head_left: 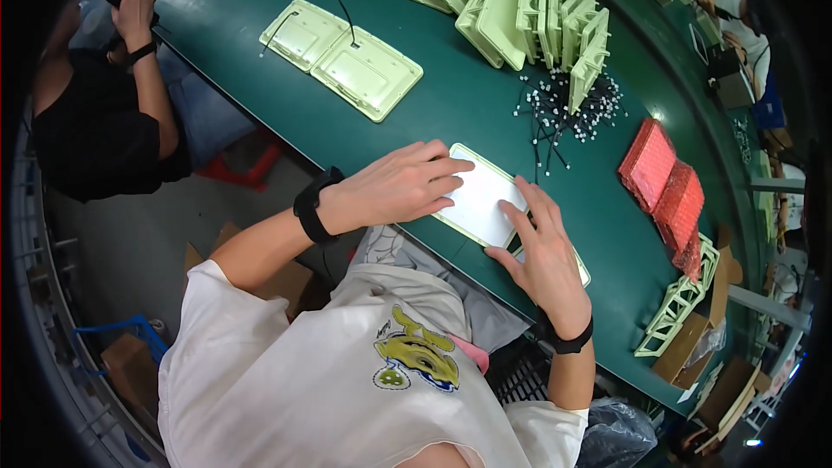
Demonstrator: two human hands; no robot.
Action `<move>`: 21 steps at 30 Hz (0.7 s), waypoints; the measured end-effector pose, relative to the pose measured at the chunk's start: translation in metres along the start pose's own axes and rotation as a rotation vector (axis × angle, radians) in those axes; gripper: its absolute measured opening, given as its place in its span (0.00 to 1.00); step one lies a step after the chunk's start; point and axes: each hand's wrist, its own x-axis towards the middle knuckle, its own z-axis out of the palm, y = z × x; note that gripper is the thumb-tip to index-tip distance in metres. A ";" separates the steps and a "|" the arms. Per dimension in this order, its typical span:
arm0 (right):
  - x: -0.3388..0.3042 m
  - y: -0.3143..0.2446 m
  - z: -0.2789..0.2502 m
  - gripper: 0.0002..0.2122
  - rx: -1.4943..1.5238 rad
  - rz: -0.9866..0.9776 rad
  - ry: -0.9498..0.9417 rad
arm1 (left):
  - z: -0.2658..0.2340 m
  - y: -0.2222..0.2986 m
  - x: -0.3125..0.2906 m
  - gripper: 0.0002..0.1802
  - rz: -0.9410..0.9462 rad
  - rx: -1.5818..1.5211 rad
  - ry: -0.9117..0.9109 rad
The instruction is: The person places frames on the table, unwraps screens from bubble wrap, and peels film from the screens. They insert the screens into the frames, connect wires, and snap backplates onto the frames before repeating the process.
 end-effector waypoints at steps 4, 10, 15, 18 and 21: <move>-0.011 -0.005 0.012 0.32 -0.116 -0.005 0.079 | -0.001 0.005 -0.002 0.19 -0.002 0.043 -0.010; -0.008 -0.013 0.003 0.22 -0.173 -0.147 0.110 | -0.006 0.008 -0.002 0.18 0.008 0.057 -0.062; 0.037 0.035 -0.037 0.14 -0.125 0.306 0.066 | -0.020 0.017 0.008 0.15 0.047 0.042 -0.079; 0.057 0.057 -0.032 0.11 0.004 0.389 0.048 | -0.025 0.014 0.024 0.12 0.003 -0.052 -0.038; 0.067 0.060 -0.028 0.11 0.037 0.435 -0.049 | -0.031 0.009 0.050 0.10 -0.134 -0.220 0.032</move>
